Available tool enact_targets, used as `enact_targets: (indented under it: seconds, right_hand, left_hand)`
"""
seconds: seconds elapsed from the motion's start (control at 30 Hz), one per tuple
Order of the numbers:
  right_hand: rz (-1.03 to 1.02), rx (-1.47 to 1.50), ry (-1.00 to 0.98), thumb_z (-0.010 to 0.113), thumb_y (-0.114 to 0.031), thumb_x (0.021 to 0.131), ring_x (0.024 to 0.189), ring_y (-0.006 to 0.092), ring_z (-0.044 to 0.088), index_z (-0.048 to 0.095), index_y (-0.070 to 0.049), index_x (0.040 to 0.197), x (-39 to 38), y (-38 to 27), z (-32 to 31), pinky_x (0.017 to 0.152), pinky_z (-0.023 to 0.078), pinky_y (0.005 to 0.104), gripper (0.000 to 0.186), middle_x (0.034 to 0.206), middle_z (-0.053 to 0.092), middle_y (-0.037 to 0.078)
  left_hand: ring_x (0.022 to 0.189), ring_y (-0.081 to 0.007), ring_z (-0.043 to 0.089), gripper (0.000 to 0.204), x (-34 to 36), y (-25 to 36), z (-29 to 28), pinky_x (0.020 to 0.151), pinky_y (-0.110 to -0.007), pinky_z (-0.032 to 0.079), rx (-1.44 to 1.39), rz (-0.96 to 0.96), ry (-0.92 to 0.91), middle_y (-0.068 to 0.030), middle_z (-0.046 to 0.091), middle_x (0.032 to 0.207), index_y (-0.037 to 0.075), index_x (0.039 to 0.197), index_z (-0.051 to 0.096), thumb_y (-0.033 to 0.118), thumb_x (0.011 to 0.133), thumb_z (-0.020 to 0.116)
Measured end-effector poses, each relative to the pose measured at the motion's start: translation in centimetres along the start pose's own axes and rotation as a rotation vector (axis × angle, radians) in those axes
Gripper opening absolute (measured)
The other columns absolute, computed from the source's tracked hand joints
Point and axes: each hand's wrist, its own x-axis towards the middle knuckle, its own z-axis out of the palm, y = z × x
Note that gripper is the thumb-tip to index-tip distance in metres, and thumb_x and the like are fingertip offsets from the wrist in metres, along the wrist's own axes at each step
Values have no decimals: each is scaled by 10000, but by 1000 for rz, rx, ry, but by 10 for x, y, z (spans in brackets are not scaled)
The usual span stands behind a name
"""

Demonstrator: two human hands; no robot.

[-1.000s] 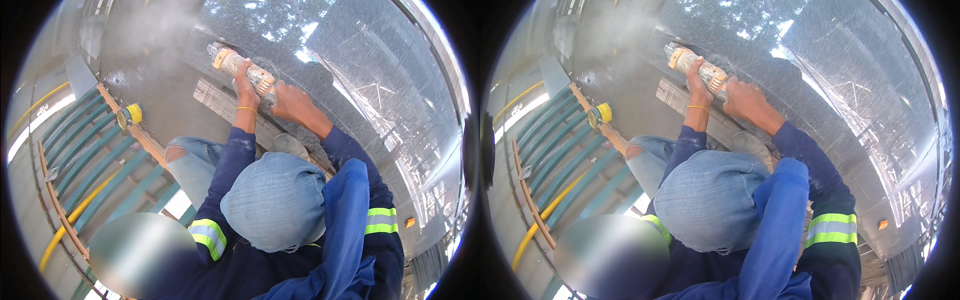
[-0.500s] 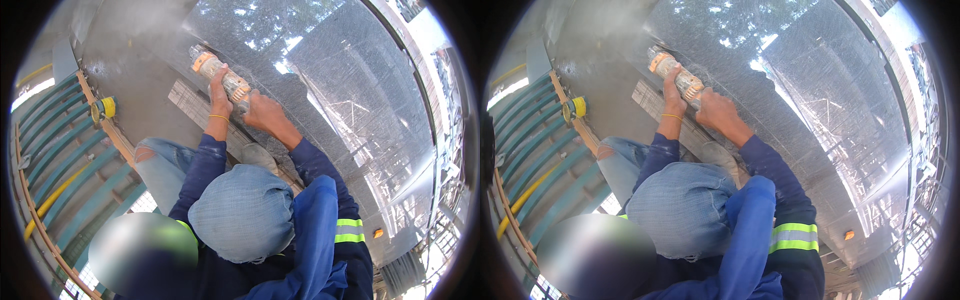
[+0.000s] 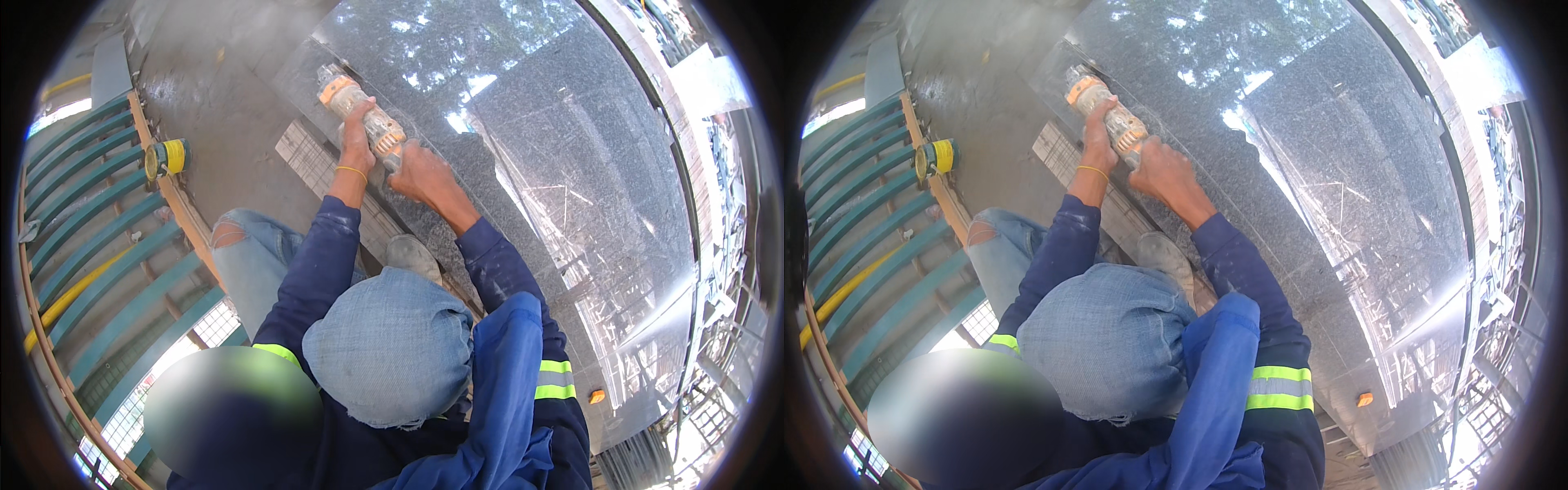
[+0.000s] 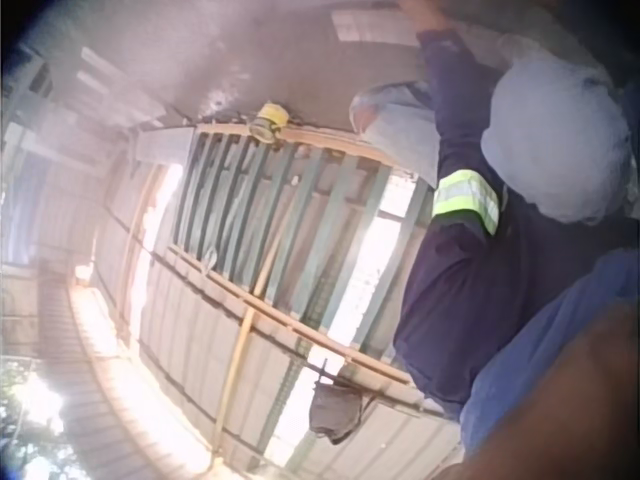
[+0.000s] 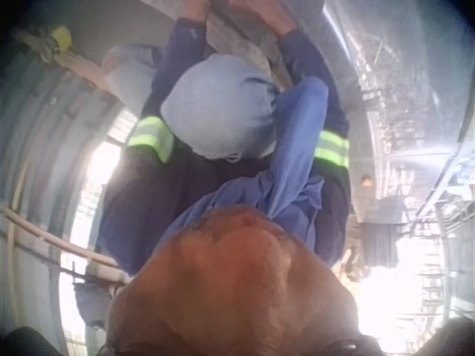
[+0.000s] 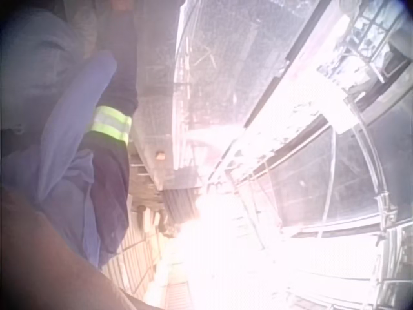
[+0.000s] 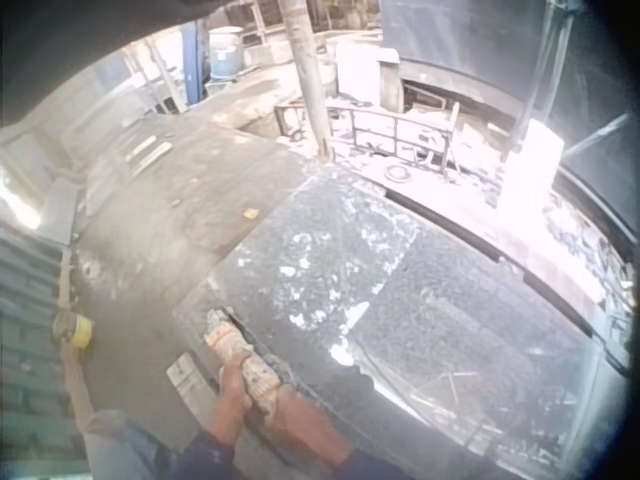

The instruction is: The person uses a handheld power tool to cut a large stone slab resting on wooden supports. The person moves the tool along the slab's surface, generating dust as the cut progresses.

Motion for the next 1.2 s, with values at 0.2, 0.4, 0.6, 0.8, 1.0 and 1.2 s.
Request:
enact_targets:
  seconds: [0.2,0.4,0.6,0.8,1.0,1.2]
  right_hand:
    - [11,-17,-1,662,-132,745,919,488,695,579,118,993,-14,0,-4,830,551,511,361,914,685,352]
    - [21,-9,-8,652,-123,760,899,494,695,564,118,988,-22,2,-4,815,548,532,343,888,678,363]
    - [5,9,9,625,-120,774,908,493,692,568,118,994,-14,3,-4,816,544,542,329,914,680,359]
    - [16,22,-1,620,-121,777,930,489,690,580,117,1007,-1,0,-1,829,548,524,333,945,684,352]
    - [32,10,-26,666,-132,758,938,465,699,583,114,1022,-2,-2,-4,826,554,505,371,952,692,337]
    - [33,1,-36,685,-125,741,906,465,704,576,118,1027,-15,-3,-9,813,559,503,391,939,694,330]
  left_hand:
    - [787,-237,657,329,-11,-6,3,692,-410,587,15,46,34,-82,601,894,55,1082,567,229,849,722]
    - [794,-230,657,341,-21,-11,6,696,-407,584,20,47,57,-76,598,914,45,1104,570,228,856,717]
    - [789,-232,654,360,-11,-6,5,695,-404,583,40,64,29,-81,590,915,38,1106,565,241,851,719]
    - [782,-217,643,347,1,-1,3,698,-389,572,60,63,46,-72,585,906,27,1096,573,219,840,708]
    - [791,-252,657,380,1,0,2,691,-424,586,34,22,24,-100,593,920,19,1119,552,232,844,704]
    - [806,-258,658,373,-13,-3,5,708,-432,586,22,8,11,-100,592,921,23,1115,542,238,855,701]
